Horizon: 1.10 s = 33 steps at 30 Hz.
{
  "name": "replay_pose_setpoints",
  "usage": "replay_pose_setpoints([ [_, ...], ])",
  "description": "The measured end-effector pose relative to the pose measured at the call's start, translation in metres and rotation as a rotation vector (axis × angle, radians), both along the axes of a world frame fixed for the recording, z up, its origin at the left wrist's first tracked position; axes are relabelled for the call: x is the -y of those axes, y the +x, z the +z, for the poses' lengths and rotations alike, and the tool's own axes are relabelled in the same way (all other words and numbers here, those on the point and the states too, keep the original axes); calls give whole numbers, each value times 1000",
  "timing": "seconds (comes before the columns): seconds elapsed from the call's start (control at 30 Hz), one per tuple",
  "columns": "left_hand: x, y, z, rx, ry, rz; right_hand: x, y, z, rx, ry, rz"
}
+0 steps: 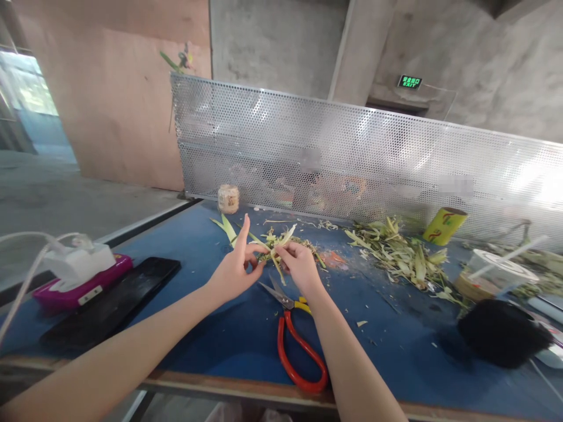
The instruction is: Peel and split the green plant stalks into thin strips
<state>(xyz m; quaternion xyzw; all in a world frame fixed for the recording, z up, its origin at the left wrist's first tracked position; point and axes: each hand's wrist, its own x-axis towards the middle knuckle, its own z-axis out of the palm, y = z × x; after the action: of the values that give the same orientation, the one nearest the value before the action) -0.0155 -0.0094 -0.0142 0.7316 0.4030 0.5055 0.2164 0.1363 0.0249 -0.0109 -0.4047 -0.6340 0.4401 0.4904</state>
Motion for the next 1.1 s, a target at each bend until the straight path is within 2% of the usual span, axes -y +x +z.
replay_pose_setpoints([
  [0.27, -4, -1, -1, -115, -2, 67, 4, -4, 4, 176, 120, -68],
  [0.53, -4, 4, -1, -562, 227, 175, -3, -1, -6, 200, 80, -82],
  [0.67, -2, 3, -1, -499, 135, 158, 1, -1, -2, 185, 57, -23],
  [0.8, -1, 3, 0, -437, 44, 179, 4, -3, 2, 239, 108, -51],
  [0.97, -1, 5, 4, -581, -6, 244, 1, -4, -1, 286, 148, -83],
  [1.1, -2, 5, 2, -804, 116, 264, -1, -4, -4, 358, 177, -120],
])
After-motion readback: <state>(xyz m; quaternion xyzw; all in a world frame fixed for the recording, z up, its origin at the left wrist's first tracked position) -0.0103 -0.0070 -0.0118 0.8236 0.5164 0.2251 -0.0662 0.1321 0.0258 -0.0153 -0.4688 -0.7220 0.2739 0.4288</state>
